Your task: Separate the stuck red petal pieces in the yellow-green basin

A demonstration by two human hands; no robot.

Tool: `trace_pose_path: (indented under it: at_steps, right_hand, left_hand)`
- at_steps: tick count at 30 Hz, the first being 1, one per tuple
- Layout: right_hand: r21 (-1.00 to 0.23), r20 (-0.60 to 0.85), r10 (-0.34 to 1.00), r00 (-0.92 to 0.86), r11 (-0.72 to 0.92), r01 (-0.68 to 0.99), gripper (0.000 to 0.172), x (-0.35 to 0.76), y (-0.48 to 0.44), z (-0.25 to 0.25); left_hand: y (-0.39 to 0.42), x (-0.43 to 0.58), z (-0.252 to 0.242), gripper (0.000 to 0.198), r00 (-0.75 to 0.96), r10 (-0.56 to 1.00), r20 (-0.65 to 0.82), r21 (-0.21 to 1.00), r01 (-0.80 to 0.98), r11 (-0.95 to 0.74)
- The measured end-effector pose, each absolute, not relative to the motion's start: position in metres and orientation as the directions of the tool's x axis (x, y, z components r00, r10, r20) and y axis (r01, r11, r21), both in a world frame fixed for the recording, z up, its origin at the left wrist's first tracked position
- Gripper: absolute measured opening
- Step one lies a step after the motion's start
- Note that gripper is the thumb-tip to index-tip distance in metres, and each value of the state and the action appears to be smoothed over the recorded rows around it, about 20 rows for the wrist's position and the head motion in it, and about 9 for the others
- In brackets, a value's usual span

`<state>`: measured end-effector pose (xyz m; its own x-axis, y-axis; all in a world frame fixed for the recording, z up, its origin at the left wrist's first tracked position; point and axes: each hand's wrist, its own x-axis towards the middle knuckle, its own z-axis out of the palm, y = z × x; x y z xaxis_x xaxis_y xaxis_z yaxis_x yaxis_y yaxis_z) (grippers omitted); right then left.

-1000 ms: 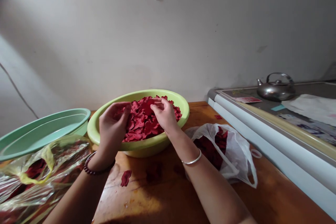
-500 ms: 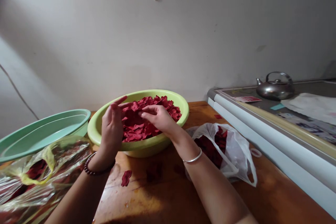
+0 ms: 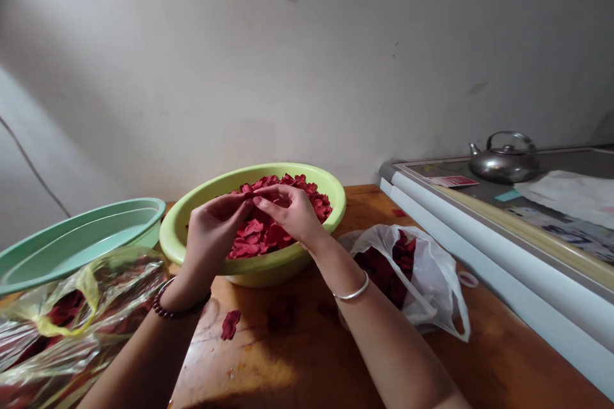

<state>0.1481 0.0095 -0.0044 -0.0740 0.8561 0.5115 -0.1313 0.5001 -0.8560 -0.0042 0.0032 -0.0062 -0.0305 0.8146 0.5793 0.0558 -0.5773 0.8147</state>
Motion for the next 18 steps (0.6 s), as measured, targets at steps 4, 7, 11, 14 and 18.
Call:
trace_pose_path:
  at_steps: [4, 7, 11, 14, 18]
  right_hand:
    - [-0.847, 0.517, 0.854, -0.059, 0.501, -0.176, 0.031, 0.1474, 0.0122, -0.0060]
    - [-0.864, 0.485, 0.873, -0.042, 0.471, -0.179, 0.033, 0.1470, 0.0136, -0.0065]
    - [-0.868, 0.460, 0.888, -0.006, 0.448, -0.212, 0.033, 0.1472, 0.0120, -0.0047]
    - [-0.860, 0.417, 0.906, 0.076, 0.421, -0.290, 0.033, 0.1485, 0.0110, -0.0032]
    - [-0.839, 0.353, 0.917, 0.187, 0.398, -0.371, 0.038, 0.1523, 0.0146, -0.0029]
  left_hand:
    - [0.0047, -0.0054, -0.0071, 0.027, -0.046, 0.817, 0.575, 0.817, 0.090, -0.570]
    - [0.0045, -0.0051, -0.0058, 0.033, -0.066, 0.819, 0.570, 0.822, 0.071, -0.566]
    - [0.0024, -0.0033, -0.0027, 0.026, -0.052, 0.822, 0.567, 0.823, 0.013, -0.567]
    - [0.0016, -0.0024, -0.0025, 0.025, -0.023, 0.820, 0.573, 0.819, -0.030, -0.573]
    - [0.0022, -0.0025, -0.0044, 0.030, -0.026, 0.828, 0.560, 0.826, -0.052, -0.561]
